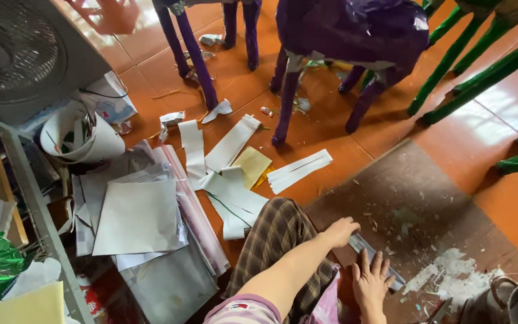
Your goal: Cutting and folding strips of paper or material using scissors
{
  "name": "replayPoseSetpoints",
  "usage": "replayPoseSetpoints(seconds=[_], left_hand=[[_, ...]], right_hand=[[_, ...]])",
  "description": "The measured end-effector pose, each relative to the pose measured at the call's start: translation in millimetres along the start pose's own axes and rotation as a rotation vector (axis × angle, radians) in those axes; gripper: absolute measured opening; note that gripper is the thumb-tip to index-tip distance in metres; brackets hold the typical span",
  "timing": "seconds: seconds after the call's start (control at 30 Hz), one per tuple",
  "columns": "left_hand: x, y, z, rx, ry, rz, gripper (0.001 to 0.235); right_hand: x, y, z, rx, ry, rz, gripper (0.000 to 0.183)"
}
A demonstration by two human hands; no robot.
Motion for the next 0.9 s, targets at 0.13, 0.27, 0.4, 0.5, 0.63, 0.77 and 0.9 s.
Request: replayPoseSetpoints(seconds=[0.13, 0.27, 0.4, 0.5, 0.63, 0.77, 0.9], left_hand=[[-1, 17, 4, 0.034, 0.042, 0.015, 0.025], [-5, 28, 6, 0.202, 0.279, 0.217, 0.039], [6, 26, 11, 0.163, 0.298, 0.216, 0.038], [10, 28, 17, 0.204, 0.321, 0.205, 0.034], [6, 32, 23, 0.277, 0.334, 0.209, 0.038], [-31, 33, 8, 0.184, 0.261, 0.233, 0.04], [-87, 33, -19, 0.044, 0.157, -0.129, 0.026]], right_hand=[[-12, 6, -7, -0.025, 0.004, 0.055, 0.07], [-23, 25, -14, -0.226, 0.073, 0.254, 0.059], [-39, 45, -19, -0.21, 0.144, 0.375, 0.044], [-43, 74, -18, -0.233, 0.181, 0.309, 0.036], [-76, 35, -2, -0.082, 0.16, 0.161, 0.043], [-60, 44, -9, -0.225, 0.442, -0.243, 0.035], [-33, 110, -5, -0.48, 0.371, -0.341, 0.027]])
Point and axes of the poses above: each hand's wrist, its own z-axis towards the middle knuckle, its own y-axis out of the back of the hand, x = y × z, the point moved 5 cm from there along z, towards the middle knuckle, and after that the axes turned 10 degrees about -z, right-handed, at the moved point
